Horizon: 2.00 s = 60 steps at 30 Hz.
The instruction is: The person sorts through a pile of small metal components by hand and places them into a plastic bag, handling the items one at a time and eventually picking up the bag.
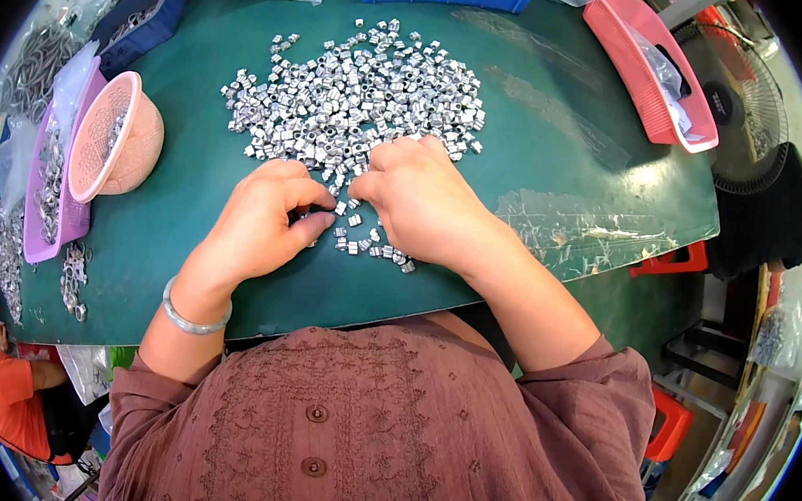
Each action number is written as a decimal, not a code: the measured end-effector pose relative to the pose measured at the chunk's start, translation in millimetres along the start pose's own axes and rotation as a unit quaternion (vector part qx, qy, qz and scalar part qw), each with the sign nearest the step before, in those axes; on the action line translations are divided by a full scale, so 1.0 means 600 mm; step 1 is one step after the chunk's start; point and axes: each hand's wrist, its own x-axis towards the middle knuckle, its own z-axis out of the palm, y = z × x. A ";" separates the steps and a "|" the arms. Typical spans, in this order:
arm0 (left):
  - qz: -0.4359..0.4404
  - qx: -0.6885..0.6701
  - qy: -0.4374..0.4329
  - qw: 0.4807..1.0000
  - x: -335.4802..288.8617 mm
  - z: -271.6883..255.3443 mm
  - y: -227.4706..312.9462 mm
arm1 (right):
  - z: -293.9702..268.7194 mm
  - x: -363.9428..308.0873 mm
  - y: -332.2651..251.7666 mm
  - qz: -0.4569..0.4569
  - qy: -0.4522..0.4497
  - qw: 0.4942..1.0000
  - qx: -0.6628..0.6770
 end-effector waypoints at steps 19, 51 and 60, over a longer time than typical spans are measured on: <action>-0.013 -0.012 0.017 1.000 0.006 0.000 -0.011 | 0.013 0.002 0.003 0.019 0.031 0.999 -0.037; -0.042 -0.194 0.118 0.973 0.014 -0.002 0.009 | 0.010 -0.005 -0.004 0.025 0.036 0.999 -0.023; 0.034 -0.048 -0.070 0.996 0.006 -0.021 -0.017 | -0.001 -0.005 -0.002 -0.002 -0.015 0.999 0.031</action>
